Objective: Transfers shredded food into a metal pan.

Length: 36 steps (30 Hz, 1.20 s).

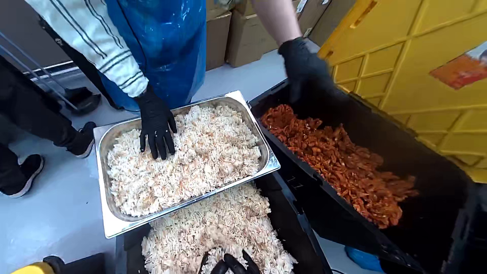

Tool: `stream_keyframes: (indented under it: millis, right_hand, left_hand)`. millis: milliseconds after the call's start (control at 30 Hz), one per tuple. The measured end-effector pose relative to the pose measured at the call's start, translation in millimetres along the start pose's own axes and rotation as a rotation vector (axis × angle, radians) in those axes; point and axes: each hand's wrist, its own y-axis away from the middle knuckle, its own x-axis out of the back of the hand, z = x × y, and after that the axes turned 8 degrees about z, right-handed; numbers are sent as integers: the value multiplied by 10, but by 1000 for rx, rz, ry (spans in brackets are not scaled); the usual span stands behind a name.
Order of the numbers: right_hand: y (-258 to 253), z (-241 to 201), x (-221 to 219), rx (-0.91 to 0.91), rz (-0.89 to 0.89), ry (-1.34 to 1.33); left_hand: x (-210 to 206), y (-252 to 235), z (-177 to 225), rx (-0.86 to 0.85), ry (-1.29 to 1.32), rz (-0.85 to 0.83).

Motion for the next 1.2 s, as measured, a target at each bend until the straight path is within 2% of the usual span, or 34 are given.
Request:
stream_keyframes:
  millis: [67, 167, 233, 333, 400, 467, 567, 633, 667, 733, 767, 833, 867, 933, 1033, 1133, 1200]
  right_hand:
    - [155, -457, -118, 150, 14, -152]
    - [59, -1105, -431, 306, -115, -273]
    - [-83, -1496, -760, 356, -109, -238]
    - [-419, -1888, -1193, 547, -69, 45]
    - [-650, -2132, -1331, 617, -128, 291]
    - [-818, -2349, -1292, 582, -291, 415]
    - [-735, -2582, -858, 540, -524, 423]
    - [-645, -2471, -407, 629, -505, 415]
    - [-607, -2282, -191, 708, -413, 398]
    - [-631, -1706, 53, 806, -192, 388]
    - [-717, -1406, 62, 773, -164, 451]
    - [-1078, -919, -114, 677, -268, 736]
    - [-1275, -744, -279, 719, -309, 908]
    - [-1526, -391, -605, 836, -292, 1186]
    - [-1550, 187, -653, 714, -378, 1364]
    - [-1421, 390, -403, 535, -459, 1427]
    - [-1291, 387, -215, 409, -491, 1414]
  left_hand:
    - [-199, 100, 450, -173, 65, -58]
    - [-536, 9, 1182, -442, 56, -63]
    - [-731, -194, 1632, -589, -10, 18]
    - [-911, -635, 2094, -750, -185, 143]
    - [-913, -944, 2303, -766, -358, 163]
    - [-802, -1126, 2452, -703, -484, 96]
    - [-466, -1020, 2555, -663, -496, 7]
    - [-130, -691, 2406, -723, -527, -23]
    - [50, -529, 2232, -788, -563, -37]
    - [293, -337, 1715, -919, -570, -78]
    - [322, -317, 1413, -932, -570, -125]
    - [255, -516, 917, -786, -773, -244]
    - [189, -762, 755, -696, -968, -269]
    - [55, -1352, 485, -611, -1332, -191]
    - [-28, -1625, -9, -585, -1583, -47]
    - [151, -1422, -318, -585, -1650, -87]
    - [262, -1179, -428, -500, -1582, -135]
